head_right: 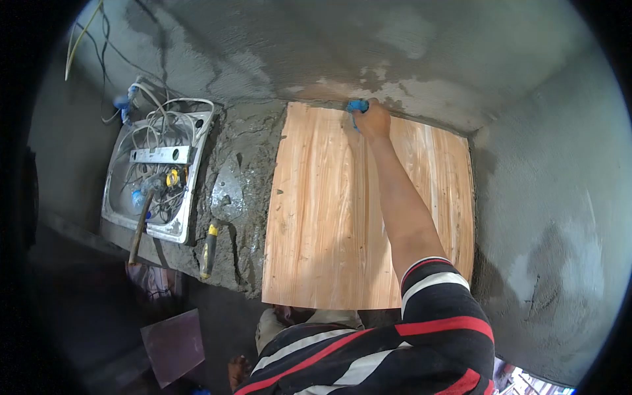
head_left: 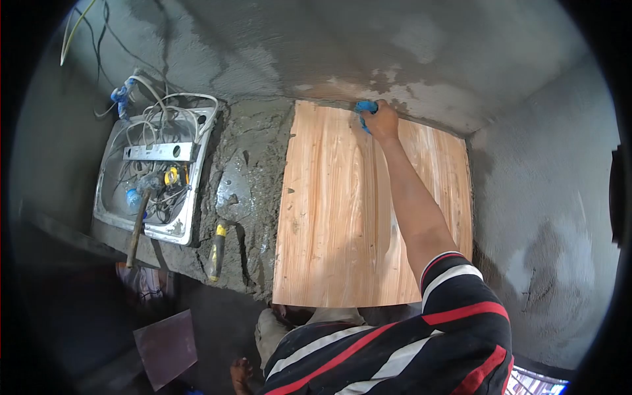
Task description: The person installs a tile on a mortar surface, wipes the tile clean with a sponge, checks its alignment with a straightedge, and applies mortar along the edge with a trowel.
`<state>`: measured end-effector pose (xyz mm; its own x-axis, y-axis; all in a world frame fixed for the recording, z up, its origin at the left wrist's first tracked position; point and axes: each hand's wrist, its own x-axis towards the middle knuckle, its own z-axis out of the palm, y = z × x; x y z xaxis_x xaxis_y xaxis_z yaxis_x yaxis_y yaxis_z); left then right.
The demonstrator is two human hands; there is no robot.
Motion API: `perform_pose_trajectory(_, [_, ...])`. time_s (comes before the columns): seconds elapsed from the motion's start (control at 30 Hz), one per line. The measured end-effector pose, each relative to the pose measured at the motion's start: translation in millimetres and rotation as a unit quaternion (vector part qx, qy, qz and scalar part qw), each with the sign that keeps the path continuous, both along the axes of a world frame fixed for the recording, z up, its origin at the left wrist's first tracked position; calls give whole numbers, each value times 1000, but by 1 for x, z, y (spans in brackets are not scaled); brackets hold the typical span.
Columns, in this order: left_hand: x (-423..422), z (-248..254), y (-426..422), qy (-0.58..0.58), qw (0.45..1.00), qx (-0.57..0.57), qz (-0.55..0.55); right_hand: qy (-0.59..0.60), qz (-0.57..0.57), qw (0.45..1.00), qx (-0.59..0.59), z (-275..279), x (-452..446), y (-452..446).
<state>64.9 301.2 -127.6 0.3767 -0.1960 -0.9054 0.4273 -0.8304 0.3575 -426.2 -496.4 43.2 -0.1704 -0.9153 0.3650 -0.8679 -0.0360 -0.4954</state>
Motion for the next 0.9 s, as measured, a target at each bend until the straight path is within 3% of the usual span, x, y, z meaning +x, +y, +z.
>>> perform_pose_trajectory(0.37, [-2, 19, 29, -18, 996, 19, -84, 2, 61, 998, 33, 4, 102, -14])
perform_pose_trajectory(0.5, [6, 1, 45, -2, 999, 18, -38, -37, 125, 990, 47, 3, 127, -17])
perform_pose_trajectory(0.57, [11, -18, 62, 1, 999, -34, 21, -35, 152, 986, 65, 4, 136, -20])
perform_pose_trajectory(0.63, [12, -5, 56, 2, 999, -29, 13, -33, 178, 980, 84, 9, 144, -21])
perform_pose_trajectory(0.7, [14, 0, 56, 2, 1000, -23, 4, -67, 204, 960, 180, 18, 150, -19])
perform_pose_trajectory(0.9, [15, -2, 57, 3, 1000, -5, -2, -77, 252, 936, 232, 40, 162, 22])
